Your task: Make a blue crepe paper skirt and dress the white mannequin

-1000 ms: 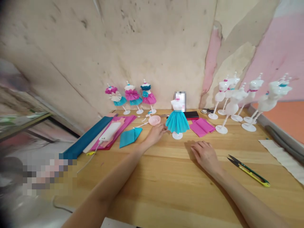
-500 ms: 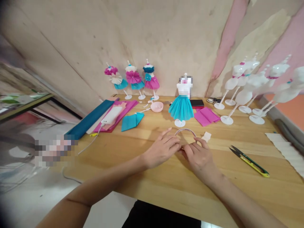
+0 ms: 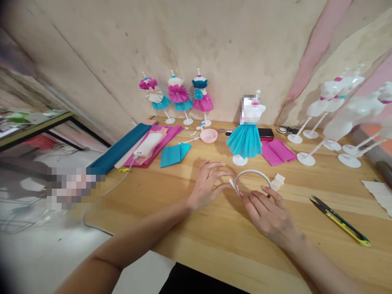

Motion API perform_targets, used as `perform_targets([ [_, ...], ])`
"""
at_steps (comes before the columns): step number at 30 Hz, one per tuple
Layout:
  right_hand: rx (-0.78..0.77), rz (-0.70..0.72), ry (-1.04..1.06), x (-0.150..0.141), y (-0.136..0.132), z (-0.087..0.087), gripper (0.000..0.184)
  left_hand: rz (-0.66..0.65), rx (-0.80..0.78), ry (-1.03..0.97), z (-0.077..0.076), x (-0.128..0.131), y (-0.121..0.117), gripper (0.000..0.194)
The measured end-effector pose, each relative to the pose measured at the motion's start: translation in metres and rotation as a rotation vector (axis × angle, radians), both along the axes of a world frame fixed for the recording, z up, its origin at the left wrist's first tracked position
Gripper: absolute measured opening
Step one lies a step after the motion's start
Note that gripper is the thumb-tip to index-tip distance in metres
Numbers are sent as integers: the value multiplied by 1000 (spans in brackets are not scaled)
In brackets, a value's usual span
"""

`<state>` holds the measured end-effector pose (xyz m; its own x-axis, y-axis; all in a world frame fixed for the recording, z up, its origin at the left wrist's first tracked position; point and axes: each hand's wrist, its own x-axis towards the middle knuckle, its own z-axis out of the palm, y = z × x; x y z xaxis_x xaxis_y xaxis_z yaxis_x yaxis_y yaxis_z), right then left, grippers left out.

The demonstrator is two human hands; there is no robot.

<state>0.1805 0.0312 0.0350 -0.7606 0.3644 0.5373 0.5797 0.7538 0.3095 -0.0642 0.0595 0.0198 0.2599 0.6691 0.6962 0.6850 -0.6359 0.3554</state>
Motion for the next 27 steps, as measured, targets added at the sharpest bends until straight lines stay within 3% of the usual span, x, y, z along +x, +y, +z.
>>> perform_targets([
  [6,-16,3,-36,0,-1,0,27,-29,-5,79,-1,-3,-2,15],
  [13,-178,-12,-20,6,2,-4,40,-36,-29,114,5,-3,-4,12],
  [18,-62,-91,-47,5,8,-11,57,-136,-69,159,4,2,-8,12],
  [23,40,-217,-98,4,9,-3,40,-177,-159,78,7,14,-19,14],
  [27,60,-275,-59,9,15,25,21,-225,-184,-20,32,24,-20,11],
])
